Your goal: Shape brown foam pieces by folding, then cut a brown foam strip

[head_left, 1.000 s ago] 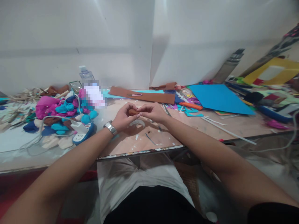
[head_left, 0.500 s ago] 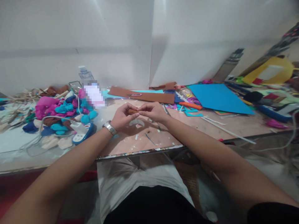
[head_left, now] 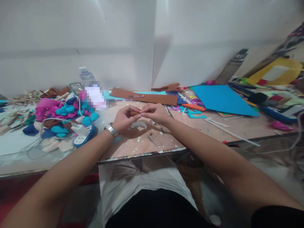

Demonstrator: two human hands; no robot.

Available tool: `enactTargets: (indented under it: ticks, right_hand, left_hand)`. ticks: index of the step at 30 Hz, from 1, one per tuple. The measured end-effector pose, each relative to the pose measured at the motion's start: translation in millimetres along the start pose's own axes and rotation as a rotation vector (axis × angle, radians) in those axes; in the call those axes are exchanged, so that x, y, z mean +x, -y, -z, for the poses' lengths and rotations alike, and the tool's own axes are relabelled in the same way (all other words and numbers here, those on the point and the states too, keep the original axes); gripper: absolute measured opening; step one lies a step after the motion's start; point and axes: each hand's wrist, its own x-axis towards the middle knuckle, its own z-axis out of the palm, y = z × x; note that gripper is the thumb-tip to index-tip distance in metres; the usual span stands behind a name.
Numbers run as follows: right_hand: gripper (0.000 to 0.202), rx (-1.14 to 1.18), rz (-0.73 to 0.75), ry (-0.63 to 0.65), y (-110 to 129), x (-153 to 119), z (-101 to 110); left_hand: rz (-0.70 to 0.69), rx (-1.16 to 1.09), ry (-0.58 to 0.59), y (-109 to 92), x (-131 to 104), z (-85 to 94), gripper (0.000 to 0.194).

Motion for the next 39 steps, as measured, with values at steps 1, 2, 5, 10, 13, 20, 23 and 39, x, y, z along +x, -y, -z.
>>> enactTargets:
  ticks: [1, 2, 5, 10, 13, 20, 23, 39]
  right_hand:
    - [0.028, 0.006, 0.001, -0.003, 0, 0, 0]
    - [0.029, 0.017, -0.008, -0.007, 0, 0, -1]
    - [0.034, 0.067, -0.075, -0.015, 1, 0, -3]
    - [0.036, 0.127, -0.112, -0.035, 0, -1, -5]
    - [0.035, 0.164, -0.121, -0.008, -1, 0, -4]
    - [0.034, 0.182, -0.16, -0.041, -1, 1, -5]
    - [0.034, 0.164, -0.167, -0.072, -4, 0, -4]
    - [0.032, -0.213, -0.071, -0.048, 11, -3, -3]
  left_hand:
    - [-0.006, -0.004, 0.001, 0, 0, 0.2, 0.033]
    - [-0.012, -0.006, 0.003, 1, 0, 0.4, 0.032]
    - [-0.016, 0.004, 0.001, 3, 0, 1.0, 0.031]
    - [-0.03, 0.003, -0.033, 7, 0, 1.6, 0.03]
    - [-0.032, 0.007, -0.032, 8, 1, 1.6, 0.031]
    - [-0.013, -0.116, -0.021, 10, 2, 0.4, 0.044]
    - [0.012, -0.094, -0.009, 8, 1, 0.0, 0.039]
    - [0.013, -0.038, -0.014, 1, 3, 2.4, 0.033]
